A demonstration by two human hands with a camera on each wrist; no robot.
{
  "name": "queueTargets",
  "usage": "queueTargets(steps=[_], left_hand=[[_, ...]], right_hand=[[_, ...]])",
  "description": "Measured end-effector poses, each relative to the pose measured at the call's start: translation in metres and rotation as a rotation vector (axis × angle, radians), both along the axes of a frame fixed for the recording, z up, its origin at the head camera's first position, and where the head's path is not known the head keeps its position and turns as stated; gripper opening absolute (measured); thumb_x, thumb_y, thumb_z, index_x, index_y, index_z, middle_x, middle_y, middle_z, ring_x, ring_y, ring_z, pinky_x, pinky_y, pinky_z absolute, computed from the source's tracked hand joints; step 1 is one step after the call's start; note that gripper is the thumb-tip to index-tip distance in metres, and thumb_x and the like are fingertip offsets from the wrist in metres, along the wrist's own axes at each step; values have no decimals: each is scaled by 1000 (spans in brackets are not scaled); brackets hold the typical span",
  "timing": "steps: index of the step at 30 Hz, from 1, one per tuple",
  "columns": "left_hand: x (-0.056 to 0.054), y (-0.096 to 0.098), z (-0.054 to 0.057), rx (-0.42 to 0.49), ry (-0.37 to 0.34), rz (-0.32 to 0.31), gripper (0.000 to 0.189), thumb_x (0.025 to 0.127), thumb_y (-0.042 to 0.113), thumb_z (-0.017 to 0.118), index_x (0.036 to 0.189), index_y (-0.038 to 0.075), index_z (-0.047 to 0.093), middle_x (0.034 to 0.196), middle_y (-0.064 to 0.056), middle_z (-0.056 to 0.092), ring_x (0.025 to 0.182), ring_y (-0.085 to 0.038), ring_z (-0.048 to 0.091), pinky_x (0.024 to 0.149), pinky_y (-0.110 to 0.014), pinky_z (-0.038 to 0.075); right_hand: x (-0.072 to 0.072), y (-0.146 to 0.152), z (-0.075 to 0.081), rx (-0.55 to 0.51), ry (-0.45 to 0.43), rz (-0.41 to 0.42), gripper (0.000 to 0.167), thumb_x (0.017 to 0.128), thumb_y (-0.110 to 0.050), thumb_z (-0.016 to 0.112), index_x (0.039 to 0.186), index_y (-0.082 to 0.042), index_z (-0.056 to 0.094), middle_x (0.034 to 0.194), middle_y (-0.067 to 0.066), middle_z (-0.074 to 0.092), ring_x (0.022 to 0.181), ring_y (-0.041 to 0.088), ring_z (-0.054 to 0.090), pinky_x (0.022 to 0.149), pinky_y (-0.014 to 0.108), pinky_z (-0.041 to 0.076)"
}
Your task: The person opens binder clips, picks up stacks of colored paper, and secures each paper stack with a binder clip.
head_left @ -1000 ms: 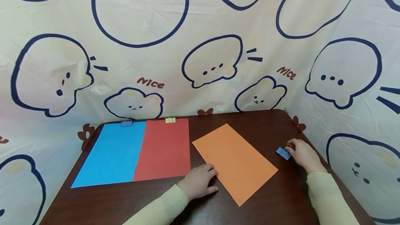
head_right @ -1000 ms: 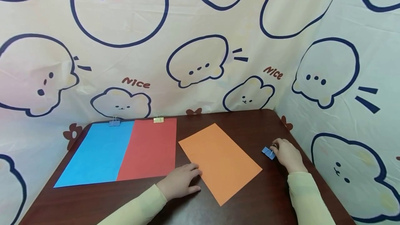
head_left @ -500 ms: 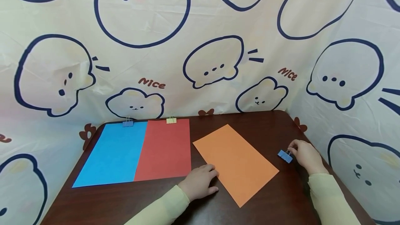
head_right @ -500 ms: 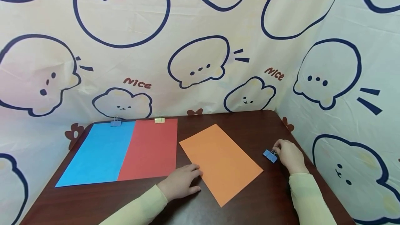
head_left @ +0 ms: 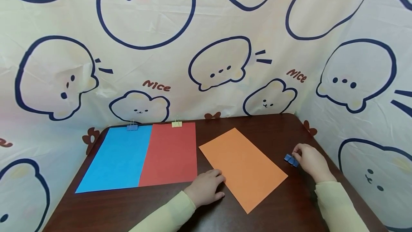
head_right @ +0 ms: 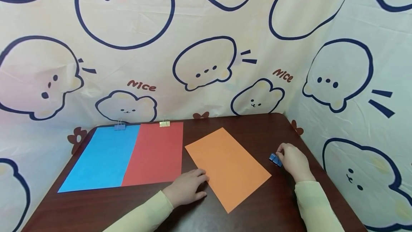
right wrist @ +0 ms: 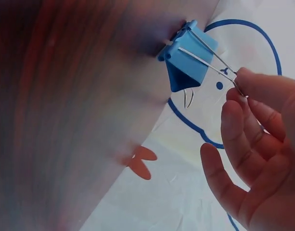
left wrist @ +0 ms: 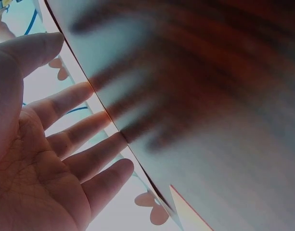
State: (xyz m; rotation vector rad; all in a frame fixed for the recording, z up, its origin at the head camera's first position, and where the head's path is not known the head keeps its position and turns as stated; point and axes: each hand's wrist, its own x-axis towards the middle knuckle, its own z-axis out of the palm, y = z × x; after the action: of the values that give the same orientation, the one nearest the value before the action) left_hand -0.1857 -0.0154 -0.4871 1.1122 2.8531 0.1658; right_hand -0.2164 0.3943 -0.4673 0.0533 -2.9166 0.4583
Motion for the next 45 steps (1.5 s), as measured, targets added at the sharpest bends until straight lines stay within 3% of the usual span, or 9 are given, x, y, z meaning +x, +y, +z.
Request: queueTargets(steps=[9, 17, 21, 25, 32, 38, 45], left_hand=[[0, -1, -1, -4, 2, 0, 41, 94, 44, 74, 129, 25, 66, 140, -2, 59, 127, -21, 61, 93, -37, 57], [1, -1, 0, -3, 3, -2, 41, 94, 43, 74, 130, 24, 66, 139, -1, 59, 127, -21, 62, 93, -36, 57], [1, -1, 0, -11, 11, -5, 42, 94, 43, 74, 130, 24, 66, 140, -2, 59, 127, -21, 62, 93, -36, 57], [1, -1, 0, -15, 19, -6, 42, 94, 43, 75, 130, 24, 66, 140, -1, 59, 127, -21, 62, 93, -36, 57], [1, -1, -1, -9, 32, -6, 41, 93, 42, 75, 129, 24, 66, 138, -1, 59, 126, -20, 62, 91, -36, 58], [0, -1, -2, -8, 23, -7, 41, 93, 42, 75, 130, 25, 66, 139, -1, 59, 126, -20, 62, 91, -36, 58], [1, 0, -2, -8, 15, -6, 42, 94, 41, 74, 131, 24, 66, 141, -1, 58, 128, -20, 61, 92, -36, 58]], right_hand=[[6, -14, 3, 52, 19, 63, 15, 89, -7, 75, 81, -10, 63, 81, 5, 55, 66, 17, 50, 60, 34, 47], [13, -24, 0, 75, 61, 116, 18, 85, -9, 83, 77, -13, 67, 97, 10, 54, 75, 19, 54, 61, 35, 50], [13, -27, -1, 79, 87, 112, 19, 84, -10, 84, 76, -14, 68, 109, 18, 55, 83, 28, 59, 64, 41, 54], [13, -29, 0, 64, 60, 96, 17, 86, -12, 83, 77, -14, 68, 122, 26, 57, 88, 36, 66, 70, 50, 58], [13, -30, -1, 43, 53, 107, 17, 86, -9, 82, 78, -12, 66, 118, 27, 61, 93, 37, 68, 81, 54, 59], [12, -30, -4, -2, 36, 96, 16, 85, -5, 81, 92, -3, 66, 112, 28, 60, 90, 34, 65, 82, 54, 57], [13, -32, -5, -31, 13, 93, 47, 85, -5, 82, 124, 11, 61, 117, 32, 55, 97, 40, 67, 81, 53, 58]])
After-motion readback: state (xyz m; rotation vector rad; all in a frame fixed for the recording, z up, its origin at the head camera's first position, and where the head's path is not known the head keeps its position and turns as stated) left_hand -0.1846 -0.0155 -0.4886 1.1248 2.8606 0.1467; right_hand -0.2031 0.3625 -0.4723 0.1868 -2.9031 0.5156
